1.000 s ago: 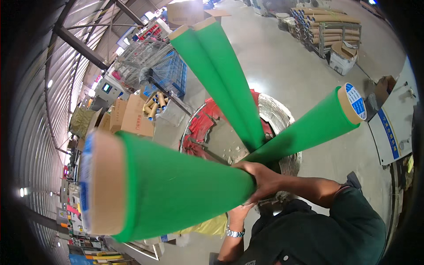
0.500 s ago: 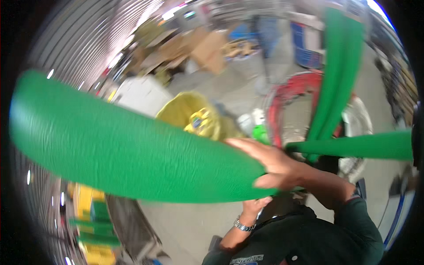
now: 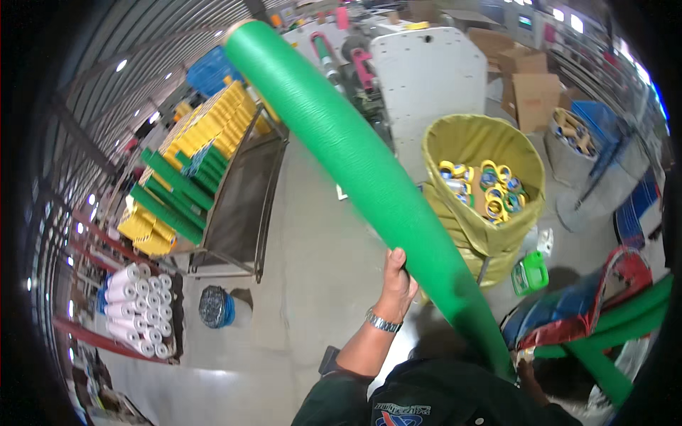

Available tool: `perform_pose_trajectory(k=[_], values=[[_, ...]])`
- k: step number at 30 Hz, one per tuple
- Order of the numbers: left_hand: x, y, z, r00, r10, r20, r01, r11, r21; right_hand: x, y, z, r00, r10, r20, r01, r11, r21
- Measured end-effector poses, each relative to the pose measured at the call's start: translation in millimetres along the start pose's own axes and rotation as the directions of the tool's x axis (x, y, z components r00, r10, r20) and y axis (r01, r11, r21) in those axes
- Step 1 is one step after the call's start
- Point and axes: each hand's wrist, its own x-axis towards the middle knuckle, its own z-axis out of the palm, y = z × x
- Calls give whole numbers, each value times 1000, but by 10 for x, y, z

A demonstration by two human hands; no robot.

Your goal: The person removes a green tape roll from a machine, stacks it on a table, and separates it into individual rolls. They then load a new roll onto the machine, activate the controls, and place finished rolls into a bin.

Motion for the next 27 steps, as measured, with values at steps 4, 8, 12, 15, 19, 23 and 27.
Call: perform_pose_trajectory(k=[4,8,12,15,19,23,27], values=[[698,176,-396,998,7,-60,-8,1000,-26,224,0,131,938,268,-220,-282,959,-30],[1295,216,-693,992,-20,-128,24,999,32,538,-23,292,836,412,-361,-431,902,32],[1759,375,-1061,968,-93,-233,109,992,58,764,-121,491,746,509,-430,-513,850,118],[2132,540,-1320,958,-104,-266,129,988,80,869,-124,754,679,578,-452,-559,807,190],[2706,637,-1818,958,-109,-264,141,985,102,781,8,1180,516,719,-466,-653,682,329],[3125,728,-2379,893,-311,-325,332,943,8,242,419,1608,527,620,-581,-494,780,384],[3255,569,-2969,822,-461,-335,472,880,-53,94,-167,2470,403,606,-686,-545,761,352]])
